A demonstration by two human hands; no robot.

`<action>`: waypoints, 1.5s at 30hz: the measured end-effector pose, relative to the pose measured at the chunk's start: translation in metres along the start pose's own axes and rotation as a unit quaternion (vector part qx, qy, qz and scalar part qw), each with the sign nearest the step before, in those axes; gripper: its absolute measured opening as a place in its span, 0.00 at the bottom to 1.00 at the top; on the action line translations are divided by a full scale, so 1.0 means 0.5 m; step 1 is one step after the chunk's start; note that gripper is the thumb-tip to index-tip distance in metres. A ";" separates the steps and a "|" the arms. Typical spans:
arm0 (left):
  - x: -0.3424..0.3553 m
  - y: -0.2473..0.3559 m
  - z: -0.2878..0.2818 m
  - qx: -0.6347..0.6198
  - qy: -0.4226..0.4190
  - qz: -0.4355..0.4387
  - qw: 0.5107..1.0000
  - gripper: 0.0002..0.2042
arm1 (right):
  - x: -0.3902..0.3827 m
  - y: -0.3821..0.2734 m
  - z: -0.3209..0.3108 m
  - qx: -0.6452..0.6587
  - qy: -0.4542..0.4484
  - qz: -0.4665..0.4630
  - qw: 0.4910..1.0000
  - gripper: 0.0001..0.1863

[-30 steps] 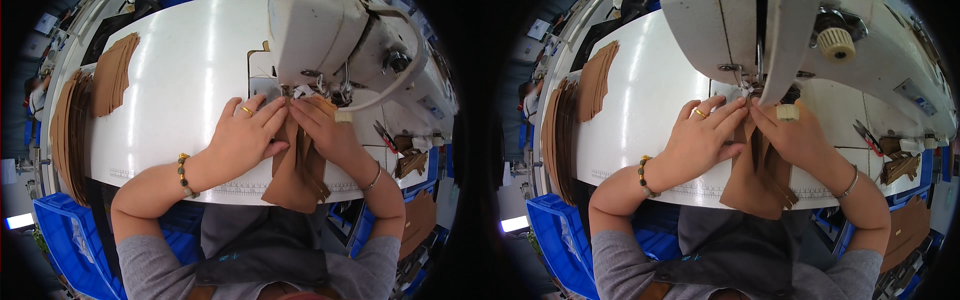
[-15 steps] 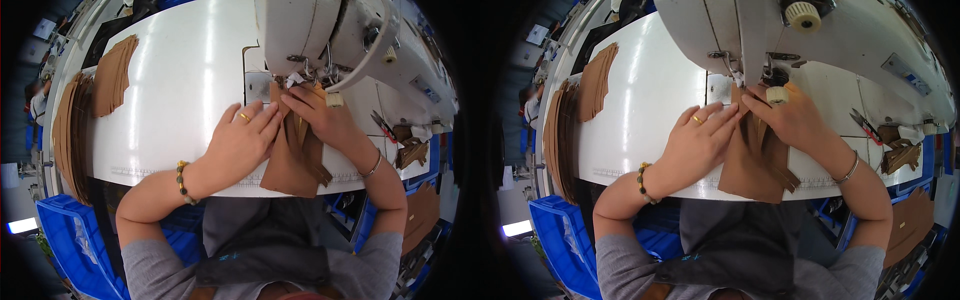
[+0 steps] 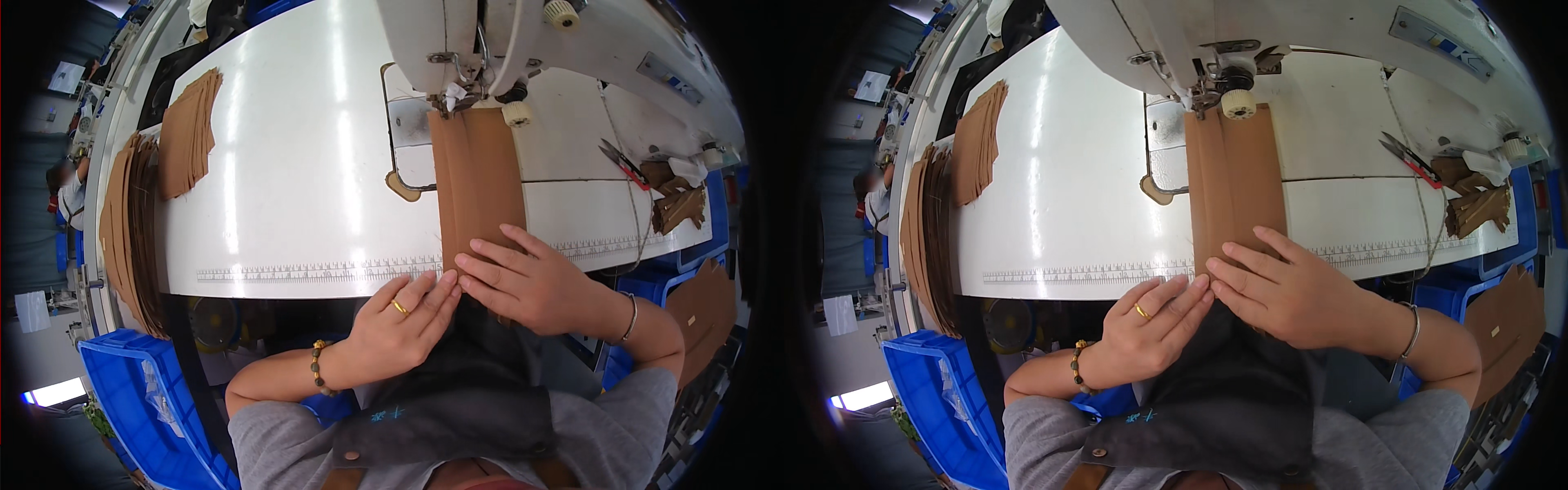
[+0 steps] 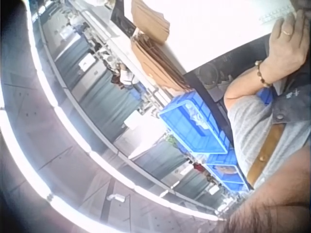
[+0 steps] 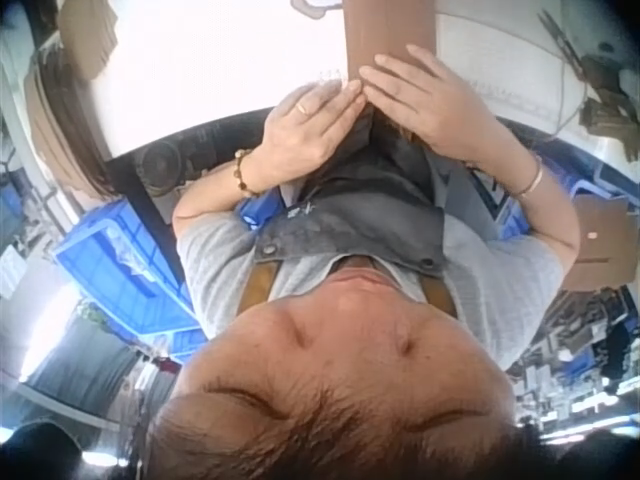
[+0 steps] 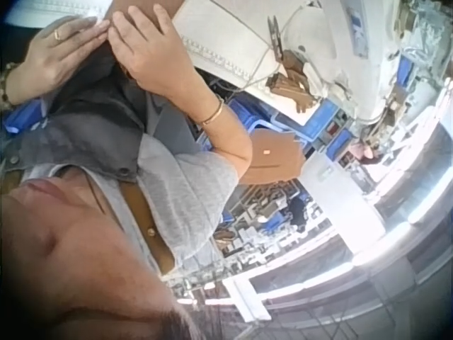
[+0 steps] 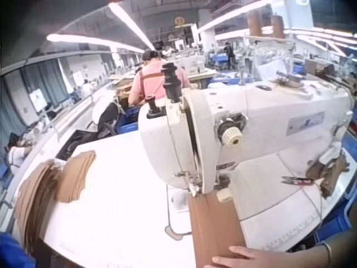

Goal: The recorder is sewing a zipper onto a piece of leather using an industrial sewing machine in a workshop.

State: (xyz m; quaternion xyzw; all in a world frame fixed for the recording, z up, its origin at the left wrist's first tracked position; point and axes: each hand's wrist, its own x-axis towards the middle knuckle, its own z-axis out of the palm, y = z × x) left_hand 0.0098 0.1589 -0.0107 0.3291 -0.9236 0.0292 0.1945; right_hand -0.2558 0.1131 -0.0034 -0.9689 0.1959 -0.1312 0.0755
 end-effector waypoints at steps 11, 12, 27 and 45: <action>0.154 -0.156 0.034 -0.003 0.009 -0.063 0.998 0.26 | 0.004 -0.027 0.007 -0.034 0.021 0.003 0.999 0.18; 0.162 -0.171 0.042 -0.001 0.012 -0.064 0.998 0.26 | 0.005 -0.028 0.007 -0.031 0.029 0.006 0.999 0.18; 0.157 -0.187 0.052 0.009 -0.034 -0.035 0.999 0.36 | 0.120 0.182 -0.030 -0.169 0.223 -0.133 0.951 0.14; 0.164 -0.188 0.050 -0.051 0.006 -0.083 0.995 0.38 | 0.105 0.190 0.040 -0.051 0.173 0.082 0.980 0.19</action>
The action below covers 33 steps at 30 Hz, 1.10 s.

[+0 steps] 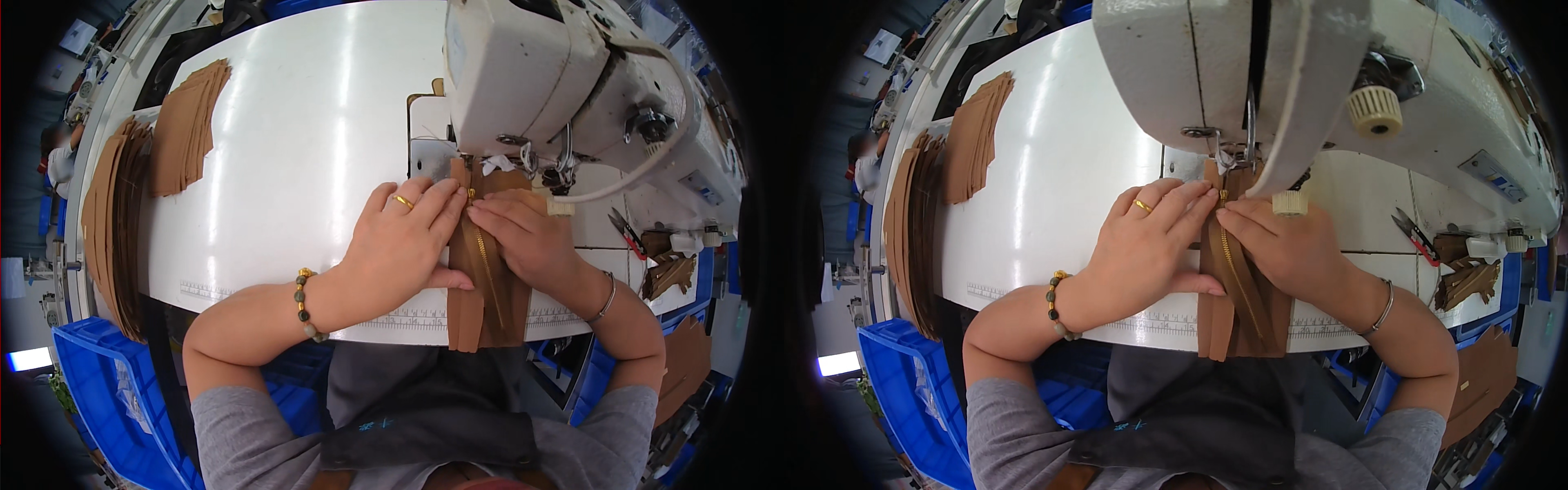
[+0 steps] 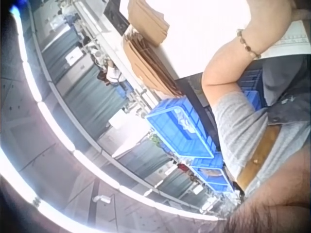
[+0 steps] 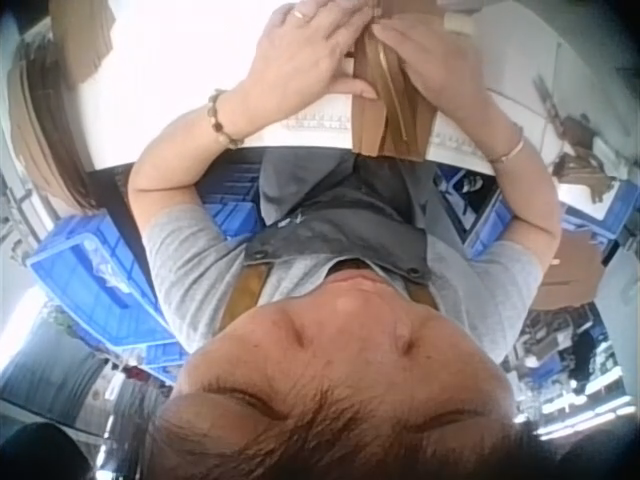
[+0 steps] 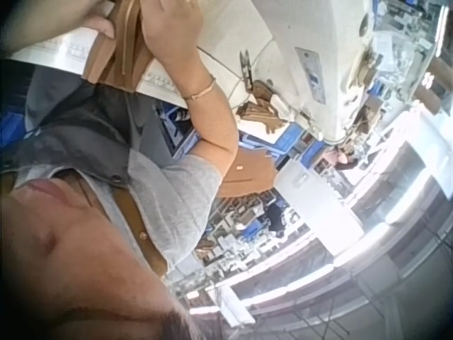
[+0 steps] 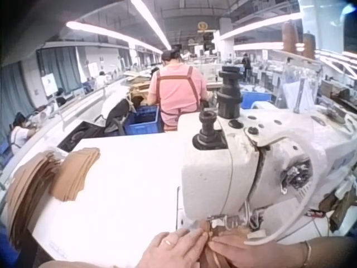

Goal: The recorder is sewing a zipper onto a piece of leather using an industrial sewing machine in a workshop.

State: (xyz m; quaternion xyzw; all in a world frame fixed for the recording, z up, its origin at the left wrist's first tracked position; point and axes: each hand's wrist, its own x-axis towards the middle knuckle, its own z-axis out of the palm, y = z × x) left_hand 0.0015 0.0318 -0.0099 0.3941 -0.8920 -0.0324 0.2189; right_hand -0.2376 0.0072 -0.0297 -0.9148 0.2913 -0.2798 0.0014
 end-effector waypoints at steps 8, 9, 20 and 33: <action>-0.010 0.001 0.009 0.021 -0.061 0.033 0.997 0.42 | -0.005 0.006 -0.002 0.128 0.054 0.105 0.985 0.26; -0.010 0.000 0.010 0.022 -0.061 0.032 0.997 0.42 | -0.007 0.002 -0.003 0.151 0.037 0.108 0.982 0.23; -0.010 0.012 0.000 0.004 -0.045 -0.043 0.998 0.44 | 0.012 -0.017 -0.002 -0.084 0.006 -0.048 0.995 0.16; -0.014 0.018 -0.010 0.046 -0.098 -0.019 0.994 0.42 | 0.015 -0.022 -0.003 -0.103 0.016 -0.105 0.989 0.15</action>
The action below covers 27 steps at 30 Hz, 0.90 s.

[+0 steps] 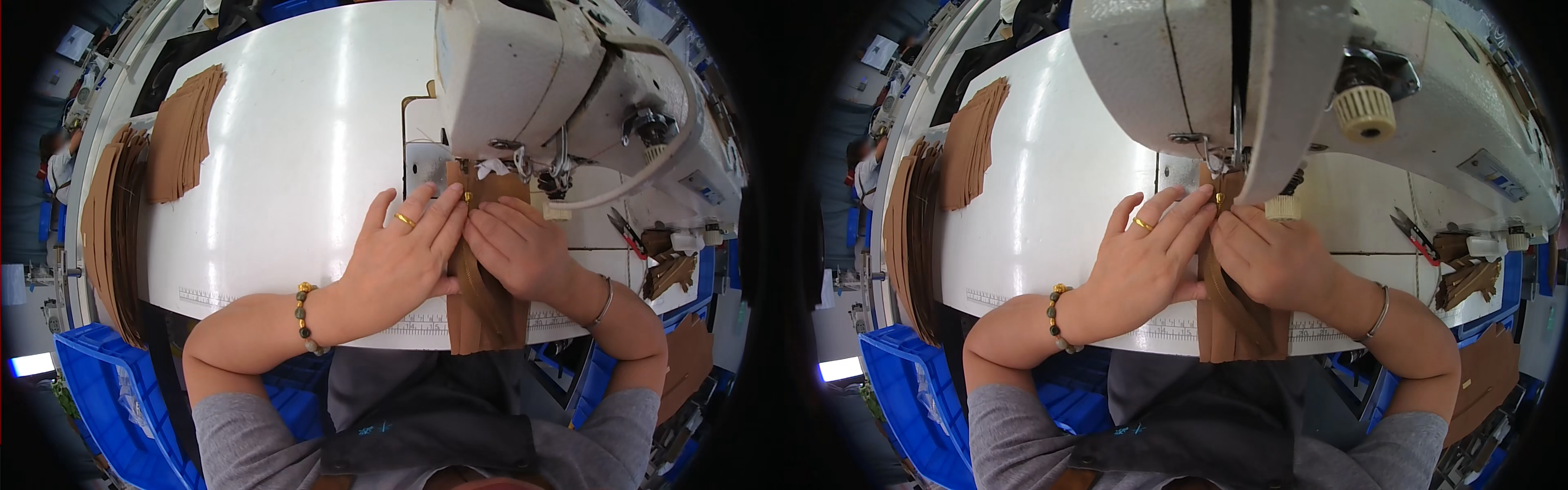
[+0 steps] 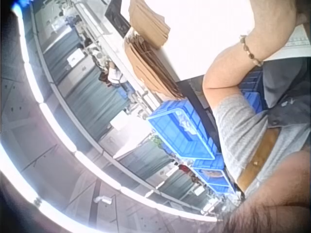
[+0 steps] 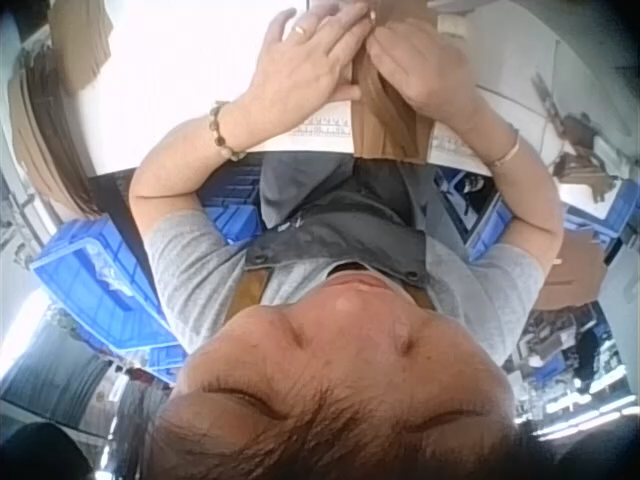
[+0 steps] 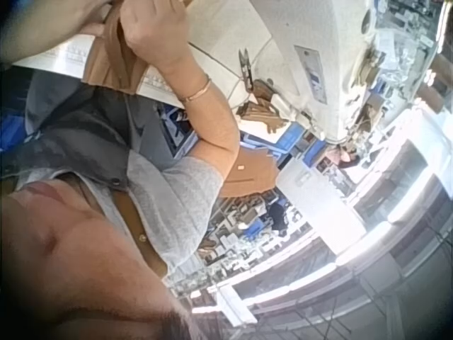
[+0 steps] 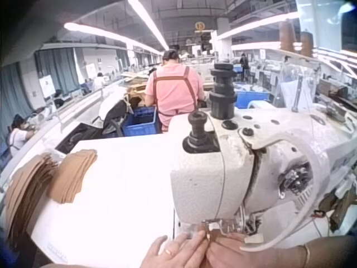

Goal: The recorder is sewing a zipper onto a piece of leather using an industrial sewing machine in a workshop.

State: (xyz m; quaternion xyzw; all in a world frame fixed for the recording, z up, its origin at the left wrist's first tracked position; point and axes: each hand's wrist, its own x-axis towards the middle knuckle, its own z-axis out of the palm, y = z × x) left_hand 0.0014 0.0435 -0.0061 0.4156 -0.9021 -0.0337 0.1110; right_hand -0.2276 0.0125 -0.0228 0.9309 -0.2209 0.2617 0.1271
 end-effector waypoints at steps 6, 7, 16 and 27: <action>0.003 -0.005 0.009 -0.027 0.007 0.000 1.000 0.40 | -0.010 0.016 0.000 0.042 -0.019 0.006 0.999 0.17; 0.003 -0.007 0.009 -0.025 0.010 0.003 1.000 0.39 | -0.011 0.016 0.001 0.053 -0.027 0.013 0.998 0.17; 0.007 -0.011 0.004 -0.023 -0.006 0.008 1.000 0.39 | -0.004 0.019 0.002 0.090 -0.034 0.100 0.990 0.19; 0.009 -0.006 -0.003 -0.002 -0.027 0.006 1.000 0.40 | -0.009 0.025 0.002 0.090 -0.035 0.073 0.993 0.17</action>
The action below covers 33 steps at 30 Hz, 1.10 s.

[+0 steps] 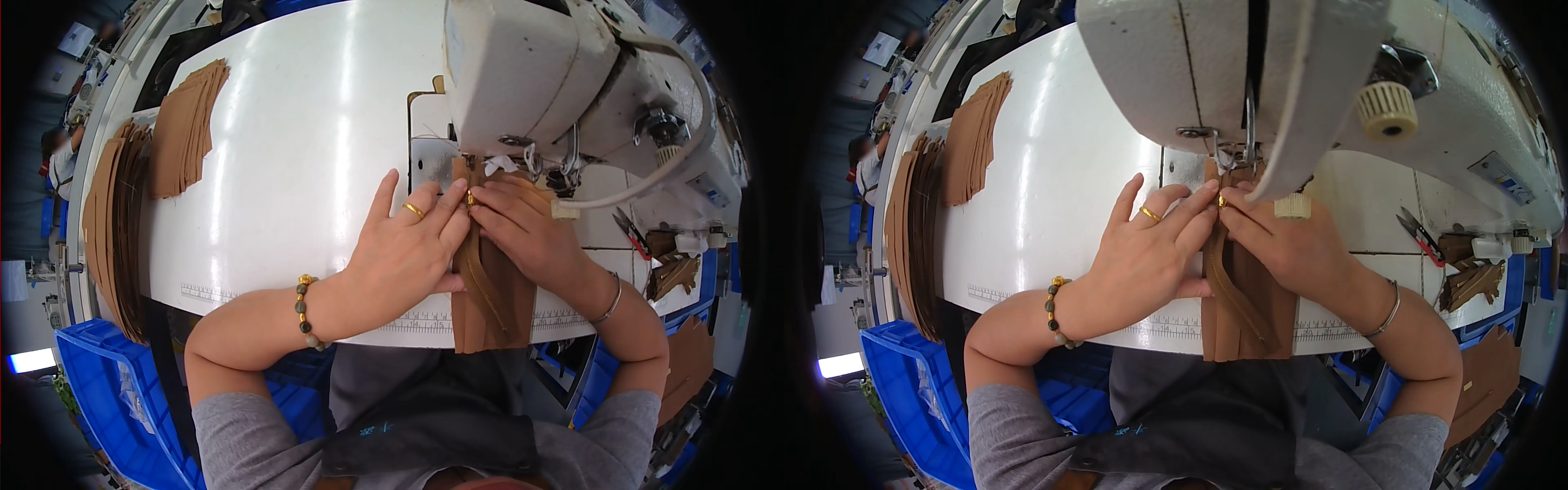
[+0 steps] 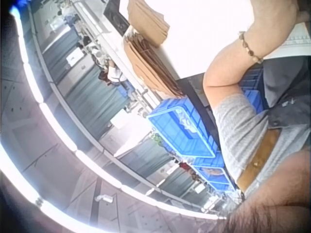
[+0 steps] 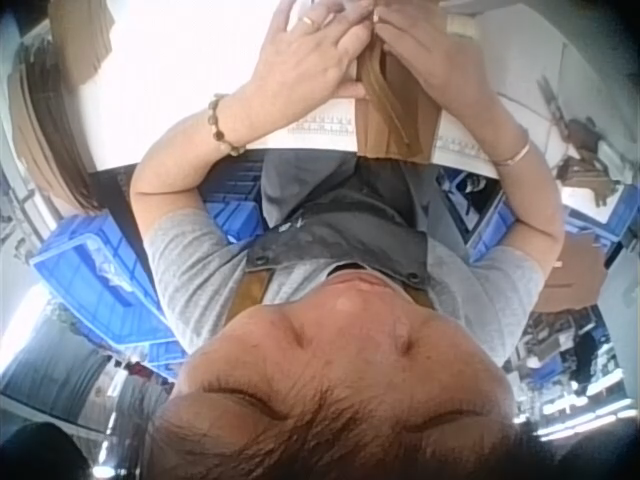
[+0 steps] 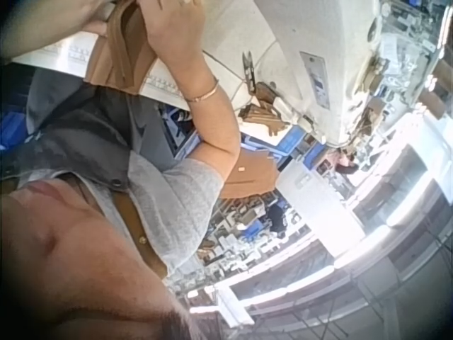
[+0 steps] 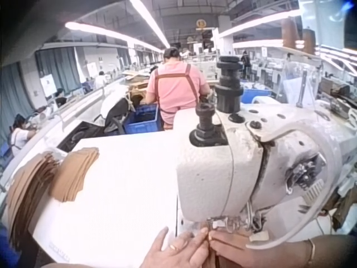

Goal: The recorder is sewing a zipper onto a piece of leather using an industrial sewing machine in a workshop.

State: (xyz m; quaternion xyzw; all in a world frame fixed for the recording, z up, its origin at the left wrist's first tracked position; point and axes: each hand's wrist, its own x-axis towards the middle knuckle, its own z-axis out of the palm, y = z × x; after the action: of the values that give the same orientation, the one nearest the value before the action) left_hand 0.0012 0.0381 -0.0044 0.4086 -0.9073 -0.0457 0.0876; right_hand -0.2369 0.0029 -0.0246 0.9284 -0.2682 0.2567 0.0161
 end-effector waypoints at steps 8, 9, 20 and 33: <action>-0.003 -0.008 0.006 -0.017 0.010 -0.006 1.000 0.41 | -0.003 -0.007 -0.002 -0.020 -0.006 0.023 1.000 0.19; -0.002 -0.009 0.010 -0.017 0.010 -0.006 1.000 0.41 | -0.001 -0.008 -0.003 -0.022 -0.012 0.027 0.999 0.20; -0.003 -0.002 0.023 0.012 0.040 -0.004 0.999 0.44 | -0.015 -0.017 -0.001 -0.033 -0.052 0.049 0.997 0.22; 0.007 -0.014 0.025 0.008 0.057 -0.013 0.998 0.44 | -0.010 -0.020 0.002 -0.044 -0.056 0.065 0.995 0.29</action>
State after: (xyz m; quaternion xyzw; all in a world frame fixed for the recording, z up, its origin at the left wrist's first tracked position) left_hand 0.0017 0.0308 -0.0175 0.4233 -0.8957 -0.0162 0.1352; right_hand -0.2351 0.0137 -0.0266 0.9205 -0.3390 0.1929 0.0249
